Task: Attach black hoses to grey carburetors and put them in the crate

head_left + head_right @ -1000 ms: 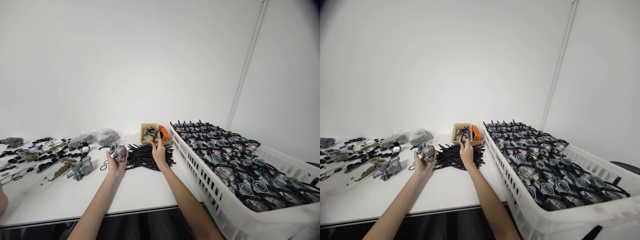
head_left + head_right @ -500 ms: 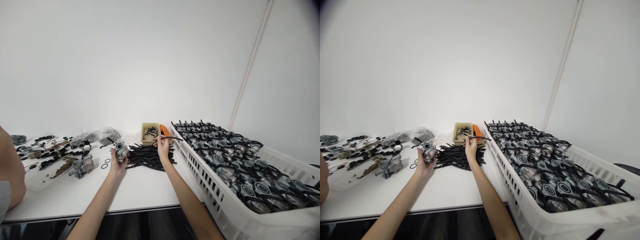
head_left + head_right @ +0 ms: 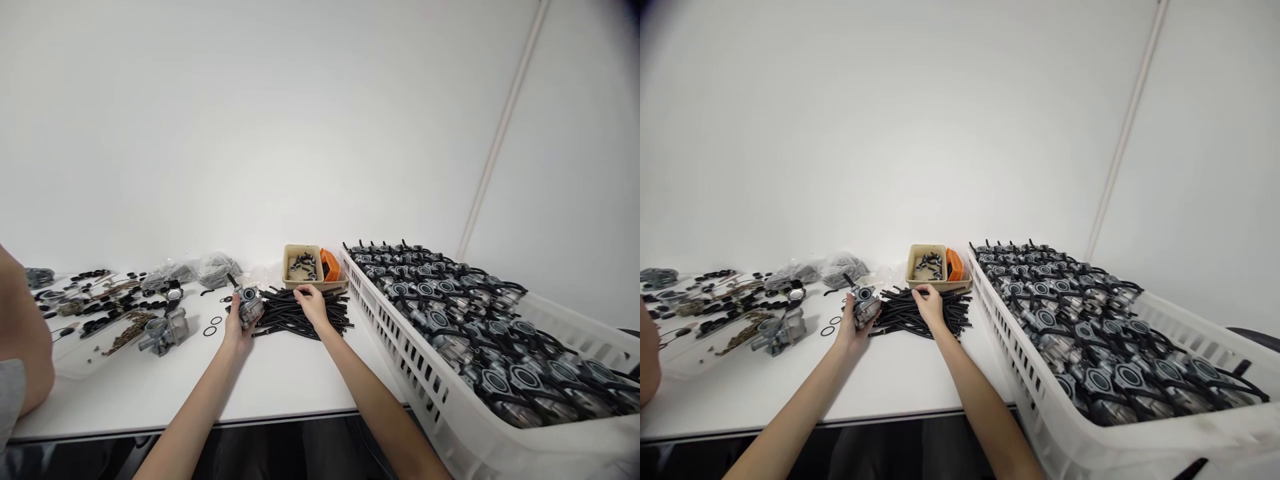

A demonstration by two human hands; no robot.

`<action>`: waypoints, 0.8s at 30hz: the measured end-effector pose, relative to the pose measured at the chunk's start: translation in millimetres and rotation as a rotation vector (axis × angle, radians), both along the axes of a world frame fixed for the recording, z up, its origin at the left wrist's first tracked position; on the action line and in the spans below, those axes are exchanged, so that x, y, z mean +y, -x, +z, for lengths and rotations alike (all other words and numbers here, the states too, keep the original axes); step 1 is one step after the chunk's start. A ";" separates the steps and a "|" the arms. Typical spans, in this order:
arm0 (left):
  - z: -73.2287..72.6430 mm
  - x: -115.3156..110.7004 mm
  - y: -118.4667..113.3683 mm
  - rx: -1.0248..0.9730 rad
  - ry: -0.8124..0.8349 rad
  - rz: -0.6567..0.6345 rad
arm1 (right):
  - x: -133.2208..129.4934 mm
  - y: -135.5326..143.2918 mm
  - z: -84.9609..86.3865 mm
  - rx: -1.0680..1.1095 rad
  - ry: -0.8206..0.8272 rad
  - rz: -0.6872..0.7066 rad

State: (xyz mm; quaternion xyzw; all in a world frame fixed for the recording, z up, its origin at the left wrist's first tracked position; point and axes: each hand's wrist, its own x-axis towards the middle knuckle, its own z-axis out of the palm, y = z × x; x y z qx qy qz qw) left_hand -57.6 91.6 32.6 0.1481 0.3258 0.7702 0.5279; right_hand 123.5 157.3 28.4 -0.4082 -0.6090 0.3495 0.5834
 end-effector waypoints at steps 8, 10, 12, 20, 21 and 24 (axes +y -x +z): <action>-2.1 0.4 1.1 0.018 0.016 0.011 | -13.1 -16.1 10.6 -0.629 -0.156 -0.328; -2.2 0.3 1.2 0.022 0.025 0.006 | -15.2 -17.8 12.2 -0.768 -0.139 -0.369; -2.3 0.3 1.2 0.029 0.029 0.001 | -15.0 -20.4 12.7 -0.861 -0.130 -0.409; -3.1 0.5 1.5 0.048 0.029 0.005 | -7.2 -30.7 14.6 -0.875 -0.269 -0.484; -3.1 0.6 1.6 0.047 0.028 0.005 | -7.5 -30.1 16.4 -0.778 -0.299 -0.478; -2.8 1.4 2.1 0.041 0.031 0.014 | -9.4 -27.8 22.7 -0.416 -0.409 -0.408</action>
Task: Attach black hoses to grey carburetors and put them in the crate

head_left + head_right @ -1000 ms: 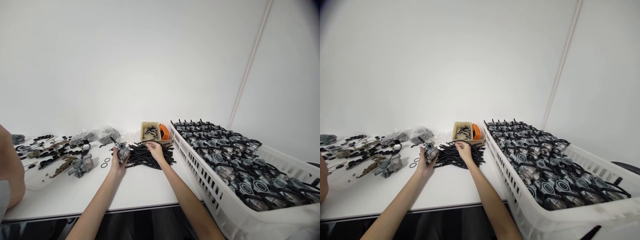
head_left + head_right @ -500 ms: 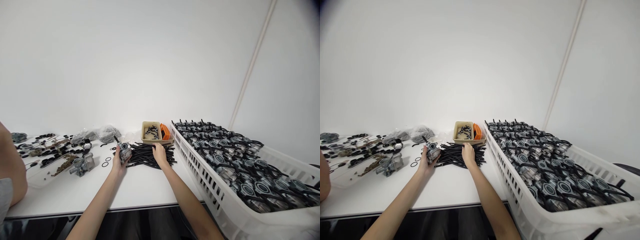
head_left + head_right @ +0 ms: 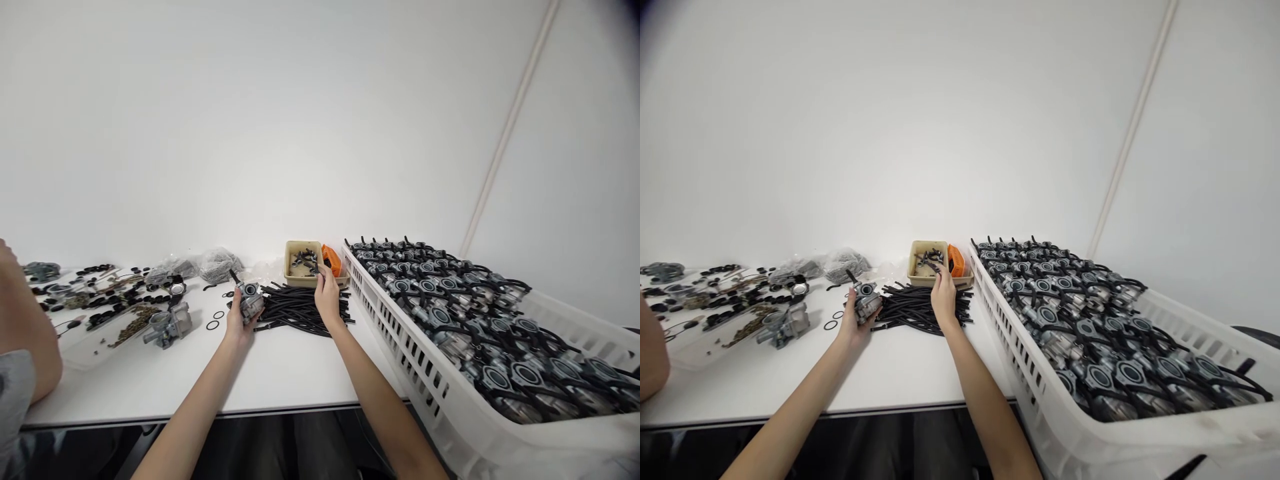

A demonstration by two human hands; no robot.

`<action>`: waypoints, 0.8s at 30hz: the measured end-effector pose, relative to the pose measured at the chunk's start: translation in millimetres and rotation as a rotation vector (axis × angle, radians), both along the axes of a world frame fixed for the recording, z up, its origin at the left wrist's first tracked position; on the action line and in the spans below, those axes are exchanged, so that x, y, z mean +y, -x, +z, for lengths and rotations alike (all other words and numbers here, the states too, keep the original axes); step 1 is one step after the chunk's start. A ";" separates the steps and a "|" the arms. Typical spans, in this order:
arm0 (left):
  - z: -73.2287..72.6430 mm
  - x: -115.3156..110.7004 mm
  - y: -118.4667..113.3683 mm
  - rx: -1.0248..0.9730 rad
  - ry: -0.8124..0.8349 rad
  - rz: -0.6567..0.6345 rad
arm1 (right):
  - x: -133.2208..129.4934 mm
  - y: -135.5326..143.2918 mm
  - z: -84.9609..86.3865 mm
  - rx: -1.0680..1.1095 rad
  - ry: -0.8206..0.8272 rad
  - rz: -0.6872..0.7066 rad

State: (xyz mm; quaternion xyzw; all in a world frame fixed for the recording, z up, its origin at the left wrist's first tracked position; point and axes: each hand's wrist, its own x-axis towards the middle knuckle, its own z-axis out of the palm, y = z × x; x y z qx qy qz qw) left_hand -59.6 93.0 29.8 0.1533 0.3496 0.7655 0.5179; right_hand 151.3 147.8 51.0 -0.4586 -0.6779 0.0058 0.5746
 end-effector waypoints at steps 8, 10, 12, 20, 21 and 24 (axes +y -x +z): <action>-2.1 2.9 0.1 0.016 0.005 0.010 | 6.0 2.1 6.3 0.530 0.146 0.403; -3.3 2.4 -0.7 0.035 0.010 0.022 | 8.6 2.6 7.2 0.589 0.139 0.442; -4.5 1.7 -1.7 0.052 0.020 0.041 | 10.3 2.1 9.2 0.642 0.119 0.469; -8.0 2.5 -2.4 0.110 0.004 0.087 | 13.0 -1.1 19.6 0.627 -0.053 0.431; -8.3 2.8 -2.2 0.118 -0.001 0.093 | 11.6 -0.1 19.7 0.619 -0.046 0.402; -9.7 3.3 -1.6 0.148 -0.014 0.112 | 2.9 4.2 18.4 0.595 -0.061 0.351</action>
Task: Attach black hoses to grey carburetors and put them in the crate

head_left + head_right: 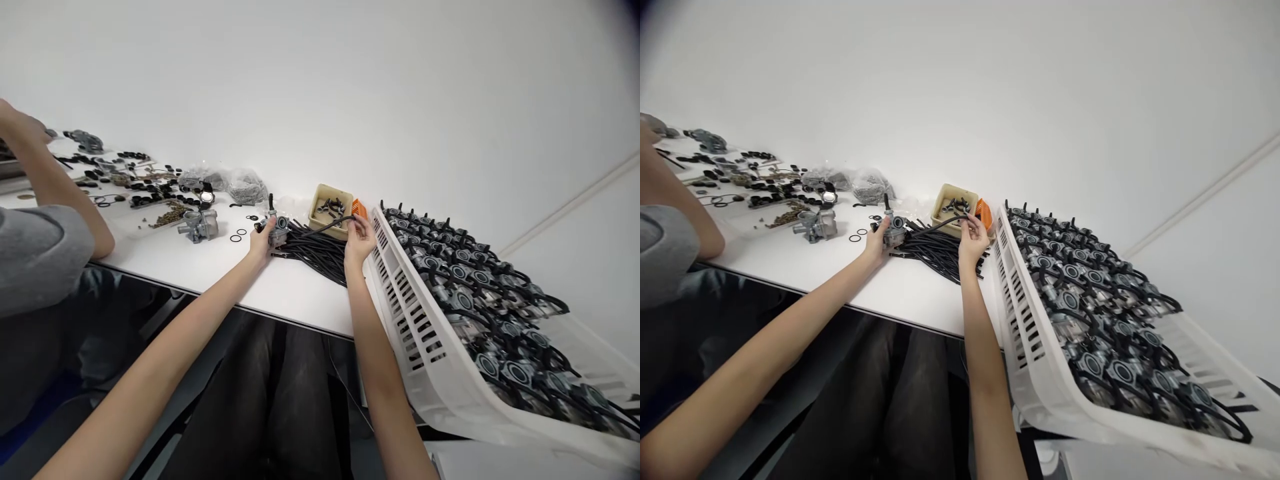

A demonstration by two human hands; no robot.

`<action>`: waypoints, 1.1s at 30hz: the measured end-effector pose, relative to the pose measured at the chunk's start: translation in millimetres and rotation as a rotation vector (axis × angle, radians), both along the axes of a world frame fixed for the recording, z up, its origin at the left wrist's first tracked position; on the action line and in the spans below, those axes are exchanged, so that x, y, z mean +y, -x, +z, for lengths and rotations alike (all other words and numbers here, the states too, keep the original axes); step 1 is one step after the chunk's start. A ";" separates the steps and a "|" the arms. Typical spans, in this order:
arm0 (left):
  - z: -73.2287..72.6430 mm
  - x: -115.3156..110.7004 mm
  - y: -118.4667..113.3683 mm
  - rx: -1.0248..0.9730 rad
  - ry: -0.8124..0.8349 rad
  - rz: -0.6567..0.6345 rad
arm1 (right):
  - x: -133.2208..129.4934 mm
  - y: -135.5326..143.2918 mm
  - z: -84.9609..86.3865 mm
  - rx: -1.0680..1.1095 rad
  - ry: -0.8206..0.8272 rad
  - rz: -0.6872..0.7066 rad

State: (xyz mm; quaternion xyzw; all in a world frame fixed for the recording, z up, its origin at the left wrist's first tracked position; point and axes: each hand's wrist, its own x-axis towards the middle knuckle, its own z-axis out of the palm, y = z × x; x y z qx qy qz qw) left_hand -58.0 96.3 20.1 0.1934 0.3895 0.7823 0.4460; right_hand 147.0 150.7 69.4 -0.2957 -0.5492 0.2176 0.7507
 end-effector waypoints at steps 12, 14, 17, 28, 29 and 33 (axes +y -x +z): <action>-8.2 2.5 2.2 0.097 -0.006 0.029 | -30.7 25.6 -15.2 -0.117 0.109 0.251; -8.1 2.2 2.2 0.101 -0.017 0.031 | -31.7 29.7 -17.7 -0.129 0.128 0.335; -7.1 1.4 1.6 0.097 -0.019 0.030 | -32.4 34.9 -21.4 -0.128 0.157 0.438; -2.3 -1.0 0.7 0.113 -0.002 0.081 | -27.1 32.5 -18.5 0.014 0.282 0.472; -2.3 -0.7 0.4 0.111 -0.006 0.076 | -26.0 30.9 -18.0 0.022 0.292 0.459; -1.6 -0.3 -1.6 0.122 -0.003 0.057 | -25.5 34.3 -23.0 -0.004 0.332 0.496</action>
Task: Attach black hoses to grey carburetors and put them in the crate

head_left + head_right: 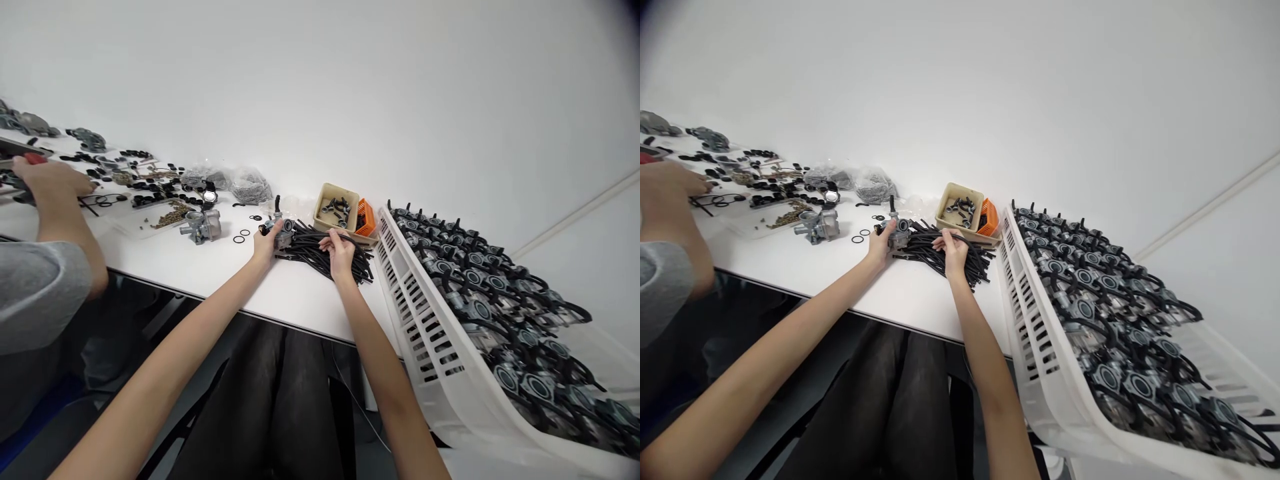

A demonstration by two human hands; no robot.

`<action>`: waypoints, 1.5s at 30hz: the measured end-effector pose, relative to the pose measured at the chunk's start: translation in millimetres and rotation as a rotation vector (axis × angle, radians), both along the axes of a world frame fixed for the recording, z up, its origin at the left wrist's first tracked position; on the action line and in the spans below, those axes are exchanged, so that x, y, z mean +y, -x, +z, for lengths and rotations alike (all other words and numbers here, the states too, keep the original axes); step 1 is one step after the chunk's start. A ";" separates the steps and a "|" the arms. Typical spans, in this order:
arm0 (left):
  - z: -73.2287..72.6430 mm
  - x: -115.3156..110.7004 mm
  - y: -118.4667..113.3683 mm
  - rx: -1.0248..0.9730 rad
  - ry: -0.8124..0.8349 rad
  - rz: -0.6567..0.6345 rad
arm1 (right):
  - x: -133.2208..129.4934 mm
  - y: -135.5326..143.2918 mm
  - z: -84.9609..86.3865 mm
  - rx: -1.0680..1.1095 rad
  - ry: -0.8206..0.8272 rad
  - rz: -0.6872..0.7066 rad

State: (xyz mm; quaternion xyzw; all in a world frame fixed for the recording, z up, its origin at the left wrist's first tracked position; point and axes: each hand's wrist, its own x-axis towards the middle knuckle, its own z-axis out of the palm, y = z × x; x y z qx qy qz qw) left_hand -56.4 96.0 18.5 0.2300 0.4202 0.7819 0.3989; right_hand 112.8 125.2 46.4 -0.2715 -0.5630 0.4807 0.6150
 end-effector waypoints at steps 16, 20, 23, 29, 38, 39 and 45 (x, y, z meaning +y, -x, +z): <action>2.2 -2.1 -4.8 0.151 -0.094 0.017 | -12.1 26.9 -25.4 -0.330 -0.192 0.151; 1.2 -0.8 -2.9 0.142 -0.091 0.039 | -8.2 24.9 -28.5 -0.207 -0.112 0.146; -1.2 1.3 -1.1 0.114 -0.084 0.033 | -8.5 24.2 -29.6 -0.128 -0.003 0.219; -2.6 1.1 -1.5 0.040 -0.036 0.001 | -13.8 25.0 -28.4 -0.097 0.092 0.298; 1.7 -2.7 -3.9 -0.073 -0.026 -0.023 | -10.3 28.9 -34.5 -0.098 0.072 0.270; 1.7 -2.8 -3.8 -0.071 -0.020 -0.028 | -10.1 29.1 -35.2 -0.115 0.058 0.265; 3.4 -4.0 -3.0 -0.112 -0.001 -0.032 | -12.0 28.3 -33.3 -0.124 0.044 0.263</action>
